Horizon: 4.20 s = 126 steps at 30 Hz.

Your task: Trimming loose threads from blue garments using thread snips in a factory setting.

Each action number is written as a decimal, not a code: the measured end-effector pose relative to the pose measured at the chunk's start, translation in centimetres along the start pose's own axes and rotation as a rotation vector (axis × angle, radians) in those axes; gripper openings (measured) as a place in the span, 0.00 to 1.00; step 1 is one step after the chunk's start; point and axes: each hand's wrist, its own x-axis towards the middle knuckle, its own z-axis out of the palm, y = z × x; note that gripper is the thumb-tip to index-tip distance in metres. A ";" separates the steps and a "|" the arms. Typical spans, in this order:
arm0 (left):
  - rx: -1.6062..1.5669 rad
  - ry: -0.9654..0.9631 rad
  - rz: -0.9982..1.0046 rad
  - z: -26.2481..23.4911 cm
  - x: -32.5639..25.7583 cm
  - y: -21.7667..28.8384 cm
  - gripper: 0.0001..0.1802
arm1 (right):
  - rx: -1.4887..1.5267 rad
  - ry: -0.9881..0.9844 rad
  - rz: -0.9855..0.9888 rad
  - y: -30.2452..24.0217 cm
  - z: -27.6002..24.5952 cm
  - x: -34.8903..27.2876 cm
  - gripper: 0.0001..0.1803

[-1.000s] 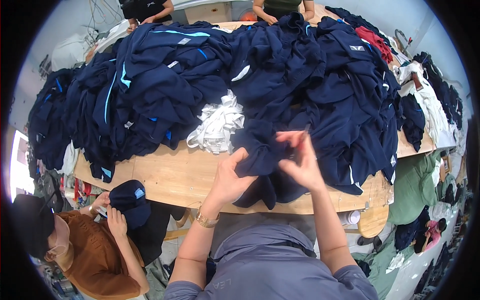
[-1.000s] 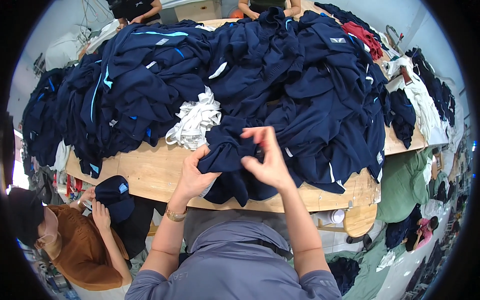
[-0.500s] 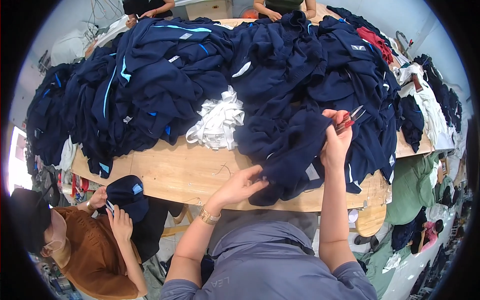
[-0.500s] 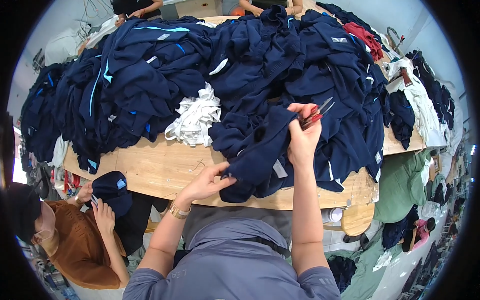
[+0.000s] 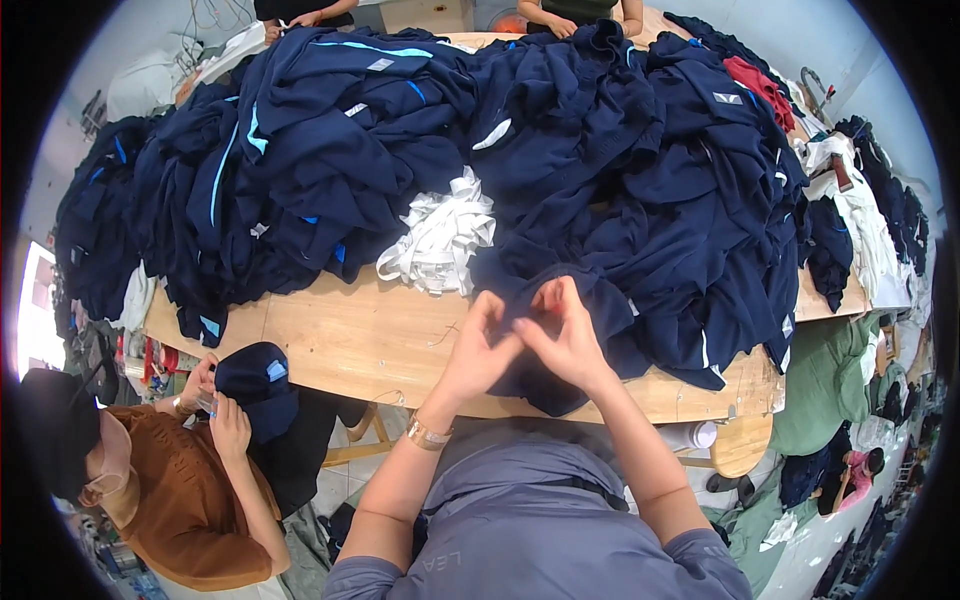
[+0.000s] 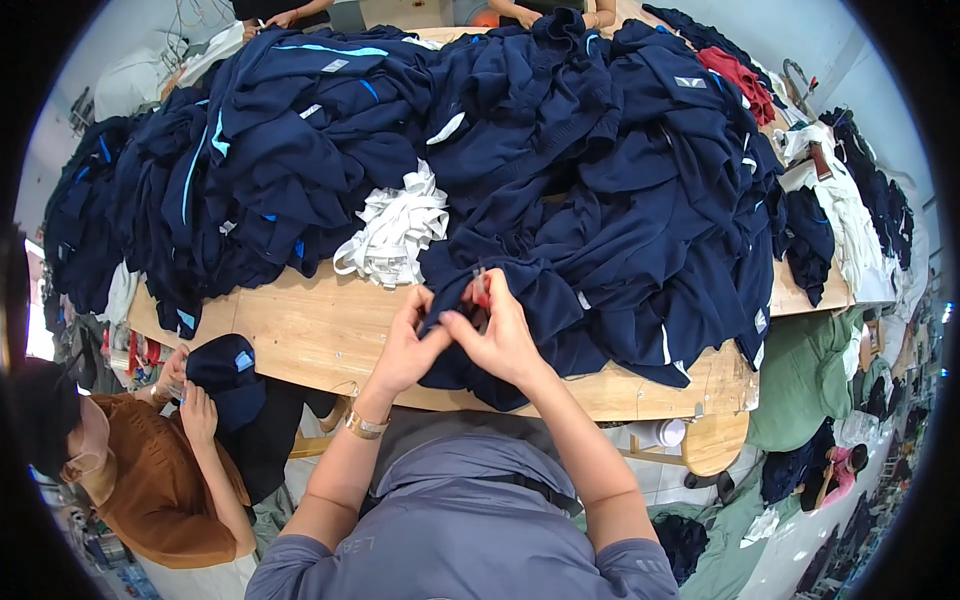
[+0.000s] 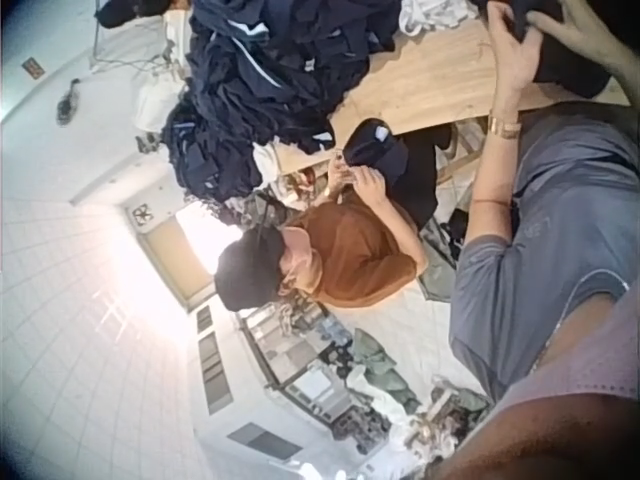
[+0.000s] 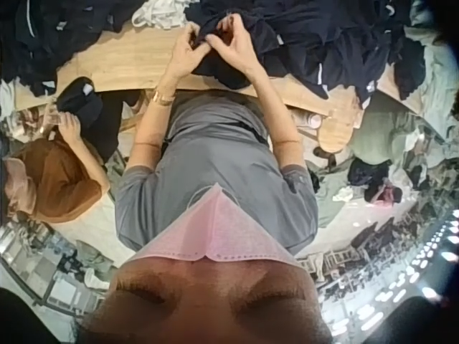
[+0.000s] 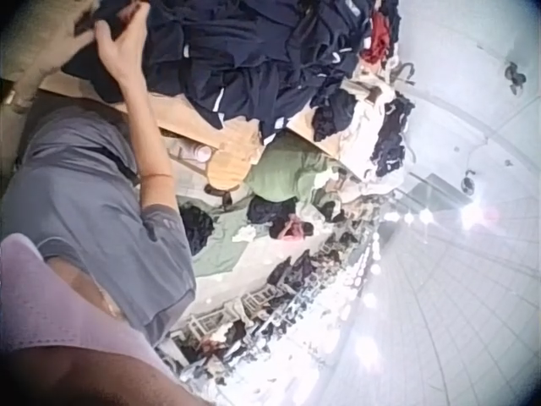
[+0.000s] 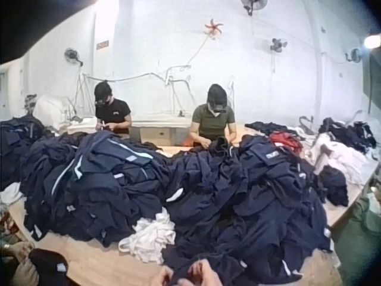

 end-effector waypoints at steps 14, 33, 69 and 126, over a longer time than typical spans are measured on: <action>0.298 -0.263 -0.052 1.7 1.0 -0.7 0.25 | 0.644 0.428 0.150 4.1 -2.5 3.1 0.10; -0.906 0.025 -0.322 -1.8 3.5 3.4 0.14 | 0.300 0.227 0.019 2.1 0.0 -1.3 0.15; -1.129 -0.035 -0.136 -1.3 4.9 4.7 0.17 | 0.433 0.492 -0.044 1.9 -3.3 0.4 0.14; -0.066 -0.133 -0.037 -13.5 6.1 13.1 0.19 | -0.057 0.113 -0.150 -10.8 -14.2 12.1 0.15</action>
